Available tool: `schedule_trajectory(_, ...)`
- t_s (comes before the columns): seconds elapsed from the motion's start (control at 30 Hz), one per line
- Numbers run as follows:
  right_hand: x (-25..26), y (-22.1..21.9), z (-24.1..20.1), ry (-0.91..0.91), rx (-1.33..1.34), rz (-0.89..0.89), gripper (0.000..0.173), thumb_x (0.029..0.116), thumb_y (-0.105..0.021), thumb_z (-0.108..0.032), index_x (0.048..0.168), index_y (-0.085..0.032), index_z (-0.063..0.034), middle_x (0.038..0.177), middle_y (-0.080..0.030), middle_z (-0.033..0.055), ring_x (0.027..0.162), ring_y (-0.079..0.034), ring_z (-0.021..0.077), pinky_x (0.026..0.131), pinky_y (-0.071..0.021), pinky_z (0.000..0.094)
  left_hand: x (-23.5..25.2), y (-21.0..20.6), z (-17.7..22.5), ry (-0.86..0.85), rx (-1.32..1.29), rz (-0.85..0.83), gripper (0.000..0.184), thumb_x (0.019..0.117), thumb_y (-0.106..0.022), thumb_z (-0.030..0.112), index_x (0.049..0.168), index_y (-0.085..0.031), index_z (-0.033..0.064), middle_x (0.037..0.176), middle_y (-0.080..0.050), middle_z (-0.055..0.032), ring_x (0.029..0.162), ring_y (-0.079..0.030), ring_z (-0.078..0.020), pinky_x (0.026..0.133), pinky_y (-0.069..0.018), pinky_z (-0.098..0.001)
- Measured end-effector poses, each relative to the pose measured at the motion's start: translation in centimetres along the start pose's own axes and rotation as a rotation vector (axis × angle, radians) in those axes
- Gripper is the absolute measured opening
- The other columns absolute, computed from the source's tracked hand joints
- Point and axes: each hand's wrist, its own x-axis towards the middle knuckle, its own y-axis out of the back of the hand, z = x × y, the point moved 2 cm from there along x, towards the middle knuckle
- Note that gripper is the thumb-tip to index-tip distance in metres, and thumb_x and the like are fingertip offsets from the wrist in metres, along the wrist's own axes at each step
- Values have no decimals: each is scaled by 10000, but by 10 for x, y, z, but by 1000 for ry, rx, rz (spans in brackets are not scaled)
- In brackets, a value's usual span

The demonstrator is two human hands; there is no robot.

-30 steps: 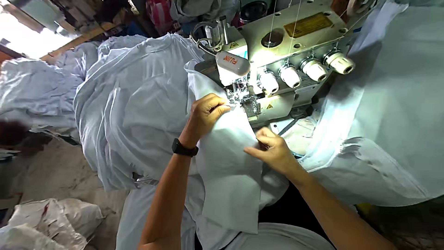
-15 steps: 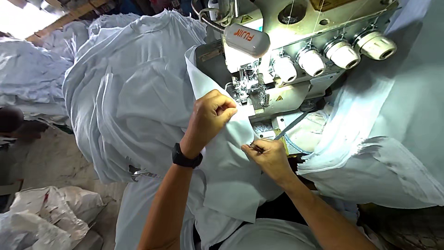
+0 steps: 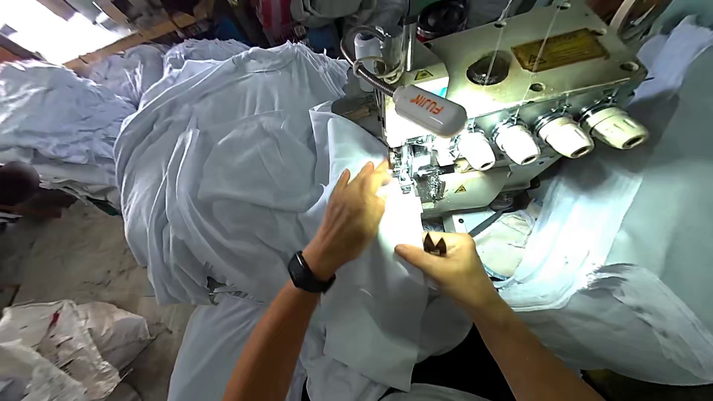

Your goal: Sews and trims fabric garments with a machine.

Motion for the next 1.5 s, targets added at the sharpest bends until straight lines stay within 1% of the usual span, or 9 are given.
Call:
schedule_trajectory(0.23, 3, -2, 5, -60, 90, 6, 288, 906, -711, -98, 641, -617, -163, 546, -532, -122, 484, -467, -63, 476, -392, 120, -86, 58, -59, 154, -115, 684, 387, 1035, -583, 189, 1369, -516, 6, 1609, -360, -110, 1349, -527, -148, 1050, -515, -334)
schedule_trajectory(0.37, -2, 1, 10, -80, 146, -91, 299, 927, -677, -99, 647, -603, -174, 561, -566, -125, 503, -515, -58, 495, -441, 128, -201, 34, -96, 770, -340, 1267, 508, 1080, -431, 223, 1455, -293, -90, 1278, -483, -88, 891, -591, -38, 747, -536, -231)
schedule_trajectory(0.47, -8, 8, 17, 28, -49, -343, 348, 952, -651, -156, 624, -534, -166, 570, -445, -173, 523, -381, -127, 497, -300, 79, -242, -4, -80, 1249, -729, 903, 347, 1124, -273, 328, 1210, -491, 73, 825, -628, 64, 605, -586, 0, 566, -520, -183)
schedule_trajectory(0.6, -12, 34, 20, 45, -24, -225, 101, 867, -718, -87, 968, -721, -80, 733, -650, -115, 634, -562, -76, 591, -487, 116, -256, 43, -37, 993, -689, 310, 163, 966, -585, 58, 898, -688, 164, 701, -716, 106, 552, -648, -7, 531, -569, -193)
schedule_trajectory(0.7, -15, 43, 12, -102, -7, 34, 599, 735, -762, -9, 1307, -628, -125, 815, -702, -94, 653, -651, 3, 604, -583, 190, -260, 149, -19, 819, -490, 458, 187, 966, -628, 123, 960, -678, 303, 797, -735, 177, 635, -662, 43, 555, -555, -156)
schedule_trajectory(0.83, -44, 10, 22, -161, 120, -266, 95, 832, -748, -82, 822, -703, -165, 740, -694, -138, 670, -634, -64, 623, -542, 143, -233, 243, -99, 579, -215, 646, 150, 1022, -499, 50, 1113, -618, 60, 997, -677, 99, 919, -644, 27, 839, -531, -163)
schedule_trajectory(1.0, -61, -20, 42, -261, 363, -292, 123, 891, -738, -78, 825, -736, -182, 723, -707, -134, 586, -611, -55, 545, -518, 131, -122, 193, -73, 559, 188, 395, 636, 1071, -509, 312, 1528, -317, -87, 1535, -424, -248, 1341, -519, -201, 1092, -451, -332)
schedule_trajectory(1.23, -58, -5, 53, -116, 184, -441, 229, 937, -697, -155, 712, -653, -149, 629, -587, -173, 571, -511, -127, 534, -420, 71, -111, -29, 9, 288, -6, 18, 325, 869, -725, 155, 1142, -687, -17, 1069, -697, -170, 900, -705, -298, 691, -588, -456)
schedule_trajectory(1.5, -12, 4, 40, 45, -19, -104, 250, 979, -641, -176, 736, -610, -130, 634, -552, -153, 568, -504, -113, 540, -434, 89, -102, 38, 37, 118, -232, 217, 358, 1076, -510, 256, 853, -642, 9, 689, -574, -14, 653, -543, 31, 620, -447, -97)
